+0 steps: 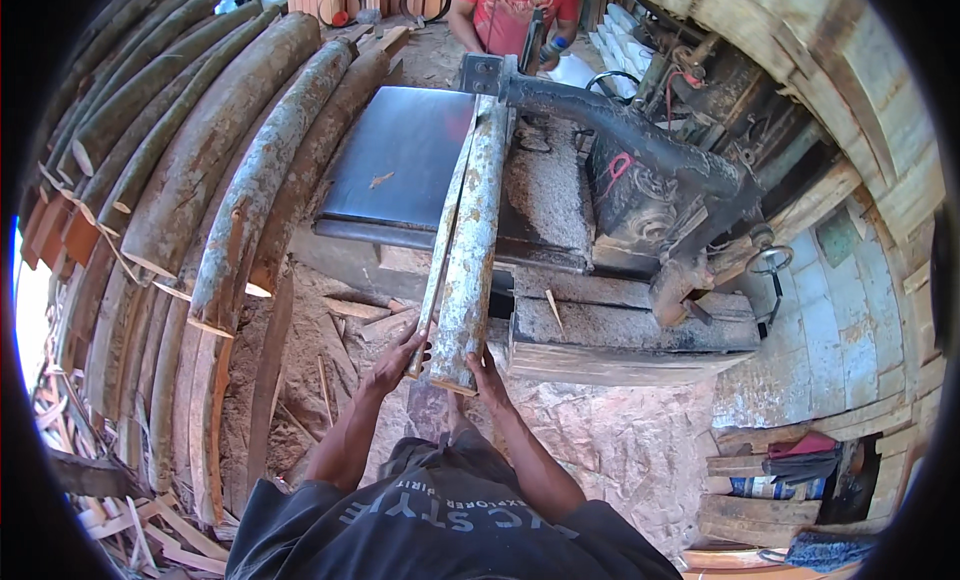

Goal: The person uses a woodworking machine to saw logs into planks, moving the logs through the blade and setting the finished pieces aside.

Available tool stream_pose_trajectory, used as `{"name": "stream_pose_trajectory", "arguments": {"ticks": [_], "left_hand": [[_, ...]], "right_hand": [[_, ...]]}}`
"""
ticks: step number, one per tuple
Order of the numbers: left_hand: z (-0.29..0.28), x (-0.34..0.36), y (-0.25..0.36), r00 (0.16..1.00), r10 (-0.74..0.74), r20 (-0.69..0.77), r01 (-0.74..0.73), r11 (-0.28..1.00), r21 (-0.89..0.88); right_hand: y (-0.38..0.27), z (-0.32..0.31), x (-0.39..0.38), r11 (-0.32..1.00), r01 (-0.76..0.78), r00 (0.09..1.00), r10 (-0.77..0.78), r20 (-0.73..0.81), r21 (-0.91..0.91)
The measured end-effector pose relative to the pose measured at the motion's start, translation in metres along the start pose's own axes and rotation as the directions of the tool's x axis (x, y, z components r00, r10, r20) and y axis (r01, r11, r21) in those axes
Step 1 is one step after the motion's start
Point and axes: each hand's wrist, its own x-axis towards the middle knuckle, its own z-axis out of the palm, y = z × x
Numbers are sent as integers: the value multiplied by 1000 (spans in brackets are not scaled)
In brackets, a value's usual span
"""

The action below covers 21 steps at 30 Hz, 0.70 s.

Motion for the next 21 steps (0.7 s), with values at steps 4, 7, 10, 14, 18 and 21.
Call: {"name": "stream_pose_trajectory", "arguments": {"ticks": [4,7,10,14,18,21], "left_hand": [[0,-43,-21,999,-41,-27,41,999,-1],[-8,-67,-40,1000,6,-20,-7,1000,-13],[0,-87,-46,1000,-7,-22,6,1000,-7],[1,-107,-54,999,27,-18,-27,999,-26],[-11,-134,-72,1000,13,-17,-13,999,-32],[-15,-152,-87,999,42,-9,-42,998,-41]], "right_hand": [[29,5,-44,996,70,997,-72,-31,-49],[38,13,-73,999,24,999,-25,-43,-23],[43,10,-91,996,66,996,-69,-58,-64],[55,15,-112,992,79,993,-87,-85,-96],[64,34,-145,991,67,993,-77,-90,-112],[73,37,-168,992,89,993,-95,-70,-86]]}}
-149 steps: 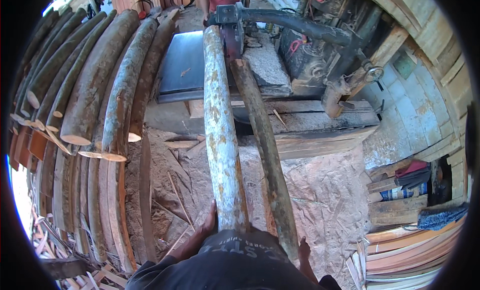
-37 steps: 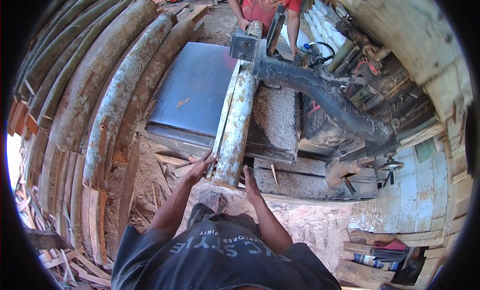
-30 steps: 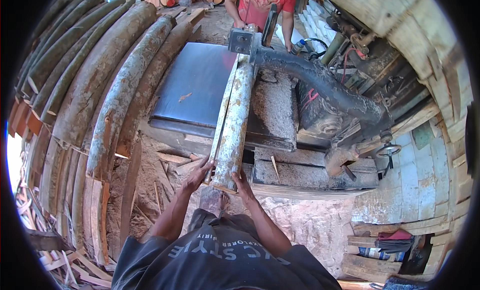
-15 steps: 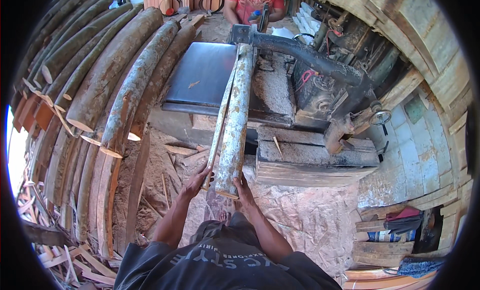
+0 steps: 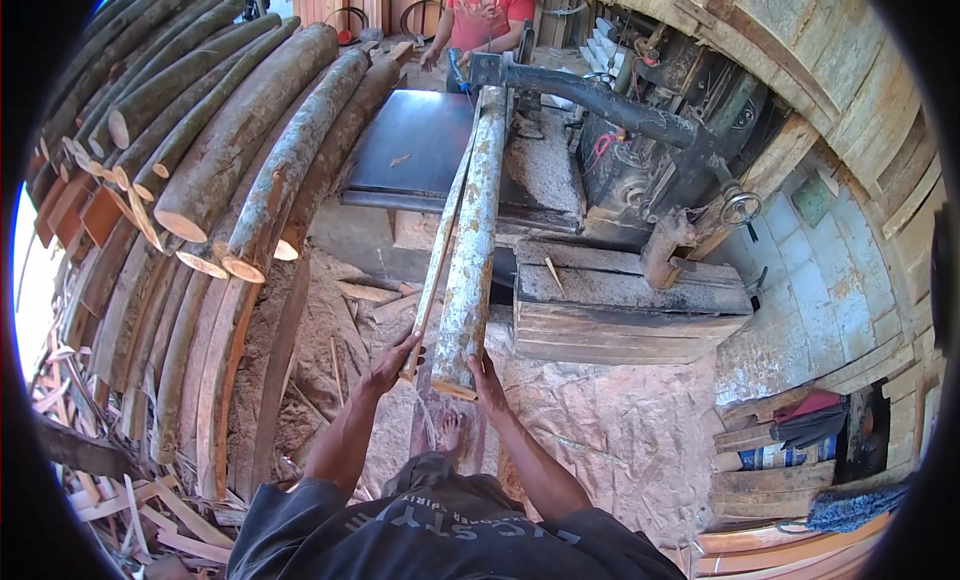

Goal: The person uses a woodworking machine to saw logs into planks, moving the logs through the blade and setting the finished pieces aside.

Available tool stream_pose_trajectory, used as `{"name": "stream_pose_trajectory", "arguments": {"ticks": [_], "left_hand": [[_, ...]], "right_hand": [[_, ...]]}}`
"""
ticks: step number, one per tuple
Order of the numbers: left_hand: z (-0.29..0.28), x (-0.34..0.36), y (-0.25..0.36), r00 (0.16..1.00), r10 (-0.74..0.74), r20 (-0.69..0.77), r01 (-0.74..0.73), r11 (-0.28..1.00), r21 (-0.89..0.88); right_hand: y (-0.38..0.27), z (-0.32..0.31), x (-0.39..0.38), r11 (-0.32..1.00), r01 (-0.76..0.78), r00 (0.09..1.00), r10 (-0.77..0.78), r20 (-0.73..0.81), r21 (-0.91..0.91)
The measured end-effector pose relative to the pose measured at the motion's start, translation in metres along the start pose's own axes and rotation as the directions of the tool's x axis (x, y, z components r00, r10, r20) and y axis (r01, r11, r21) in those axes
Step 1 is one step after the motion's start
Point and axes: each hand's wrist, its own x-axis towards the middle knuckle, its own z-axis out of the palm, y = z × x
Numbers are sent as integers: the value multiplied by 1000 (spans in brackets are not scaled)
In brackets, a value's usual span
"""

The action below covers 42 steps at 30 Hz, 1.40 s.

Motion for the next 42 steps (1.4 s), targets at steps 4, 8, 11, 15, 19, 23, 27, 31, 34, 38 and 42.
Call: {"name": "stream_pose_trajectory", "arguments": {"ticks": [4,8,11,15,19,23,27,31,34,38,42], "left_hand": [[13,-53,5,998,-46,-39,48,998,45],[9,-78,-30,999,-21,-31,24,997,76],[13,-110,-47,1000,23,-13,-23,999,40],[20,-146,-66,999,35,-23,-33,998,52],[25,-192,-84,998,54,-41,-52,997,51],[0,-215,-149,957,285,-50,-265,932,247],[-27,-312,-132,992,58,-114,-74,987,-140],[-27,-425,-118,980,128,-155,-94,973,210],[5,-433,-172,938,3,-345,-1,1000,5],[21,-390,-184,941,-18,-339,-51,980,-194],[1,-307,-113,928,10,-373,-19,1000,-21]], "right_hand": [[15,5,-31,1000,25,1000,-25,-2,-7],[36,1,-67,998,-49,999,49,5,-48],[21,9,-117,998,-58,998,58,-12,-32],[44,3,-147,995,-1,1000,1,-7,-97],[57,8,-179,991,60,998,-56,38,-119],[91,47,-223,999,14,999,-16,-43,-48],[134,121,-276,994,106,993,-107,45,21],[89,153,-369,984,-167,951,143,275,63],[105,116,-382,1000,19,960,-24,280,21],[117,91,-348,993,-46,986,62,158,-107],[91,106,-249,982,-177,983,173,66,62]]}}
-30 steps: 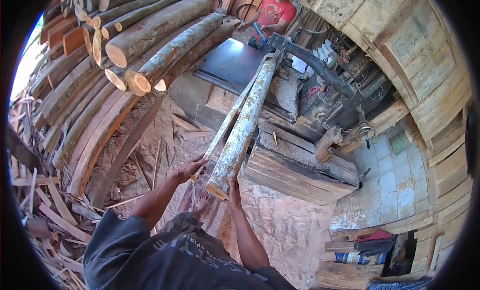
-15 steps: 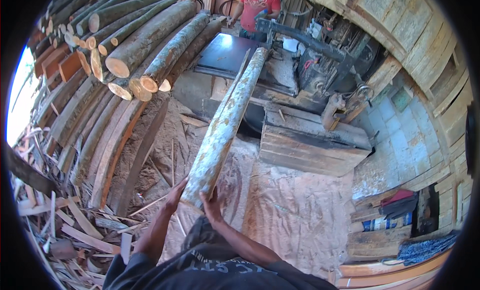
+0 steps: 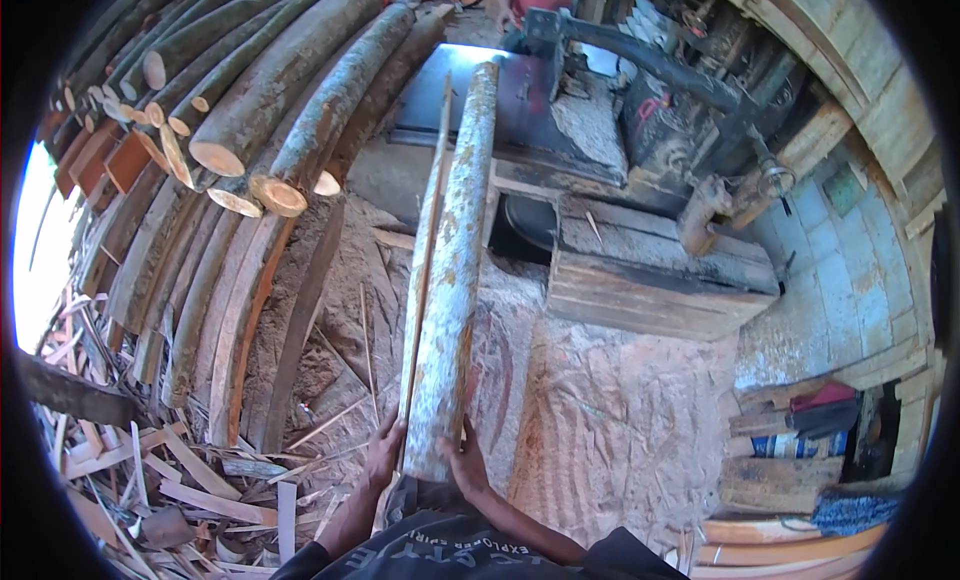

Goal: The person uses a woodworking machine to saw logs into planks, moving the logs through the blade and setting the finished pieces aside.

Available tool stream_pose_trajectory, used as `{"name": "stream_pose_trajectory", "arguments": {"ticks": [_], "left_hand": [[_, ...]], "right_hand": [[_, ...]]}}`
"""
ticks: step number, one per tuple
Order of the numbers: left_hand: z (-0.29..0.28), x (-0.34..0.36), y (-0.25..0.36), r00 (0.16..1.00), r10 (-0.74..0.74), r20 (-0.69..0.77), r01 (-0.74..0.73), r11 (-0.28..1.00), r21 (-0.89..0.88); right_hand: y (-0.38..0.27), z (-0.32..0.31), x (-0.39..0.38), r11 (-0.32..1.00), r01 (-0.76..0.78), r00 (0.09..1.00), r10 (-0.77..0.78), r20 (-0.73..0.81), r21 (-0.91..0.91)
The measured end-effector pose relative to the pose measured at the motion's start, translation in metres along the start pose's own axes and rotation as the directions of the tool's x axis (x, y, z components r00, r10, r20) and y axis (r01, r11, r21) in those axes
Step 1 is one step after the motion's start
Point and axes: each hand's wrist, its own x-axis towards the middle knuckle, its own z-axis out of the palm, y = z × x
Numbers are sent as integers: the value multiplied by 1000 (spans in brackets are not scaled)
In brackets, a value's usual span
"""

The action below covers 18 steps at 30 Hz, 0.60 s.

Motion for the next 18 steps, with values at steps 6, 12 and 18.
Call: {"name": "stream_pose_trajectory", "arguments": {"ticks": [6,12,18], "left_hand": [[-73,118,72,865,-196,461,404,817,-410],[-180,76,16,940,-340,36,305,786,-538],[-63,-58,40,889,-220,-403,-172,655,-736]], "right_hand": [[-107,15,197,988,-21,979,-10,-206,-152],[-175,-13,414,992,102,981,-88,-175,72],[-149,64,412,784,-422,902,412,126,455]]}}
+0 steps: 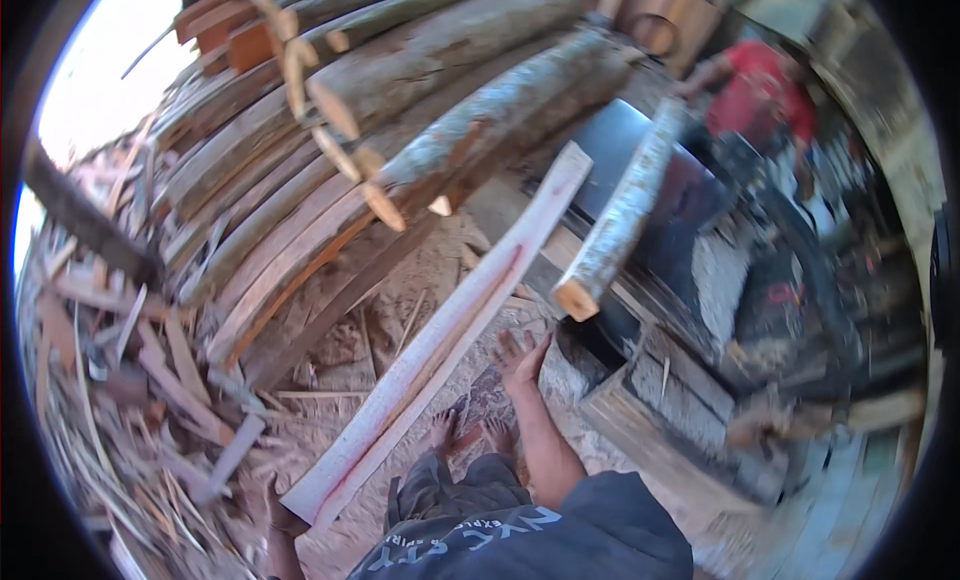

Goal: The person uses a woodworking machine to saw logs into planks, moving the logs through the blade and setting the finished pieces aside.

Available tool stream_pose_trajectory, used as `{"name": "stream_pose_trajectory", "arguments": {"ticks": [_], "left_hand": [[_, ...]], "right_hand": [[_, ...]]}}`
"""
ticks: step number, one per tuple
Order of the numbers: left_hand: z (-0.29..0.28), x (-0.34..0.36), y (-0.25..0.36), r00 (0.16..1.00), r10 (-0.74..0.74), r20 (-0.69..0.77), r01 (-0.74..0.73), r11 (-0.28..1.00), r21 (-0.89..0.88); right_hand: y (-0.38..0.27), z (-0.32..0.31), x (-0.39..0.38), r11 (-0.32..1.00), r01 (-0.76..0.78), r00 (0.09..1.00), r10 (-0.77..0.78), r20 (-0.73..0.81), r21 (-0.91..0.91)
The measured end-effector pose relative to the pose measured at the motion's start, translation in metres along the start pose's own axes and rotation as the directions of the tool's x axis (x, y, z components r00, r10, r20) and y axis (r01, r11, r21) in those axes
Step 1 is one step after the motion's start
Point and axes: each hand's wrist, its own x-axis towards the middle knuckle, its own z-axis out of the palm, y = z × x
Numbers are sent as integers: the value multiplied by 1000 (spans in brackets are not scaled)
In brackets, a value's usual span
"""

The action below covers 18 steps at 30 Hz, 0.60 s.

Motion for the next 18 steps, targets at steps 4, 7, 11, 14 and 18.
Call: {"name": "stream_pose_trajectory", "arguments": {"ticks": [4,7,11,14,18], "left_hand": [[-53,-31,-91,816,112,-568,-290,928,-233],[-114,-52,-211,283,186,-941,-450,892,41],[-109,-63,-340,158,88,-984,-449,893,7],[-85,-39,-436,284,-51,-957,-364,918,-157],[-50,-22,-524,525,-173,-833,-163,941,-297]], "right_hand": [[72,7,-7,982,-82,795,167,583,-170],[70,10,-99,882,-251,703,450,550,-399],[121,-2,-185,671,-72,558,640,528,-738],[194,-5,-235,464,133,260,837,482,-876],[323,-33,-361,91,370,79,989,129,-924]]}}
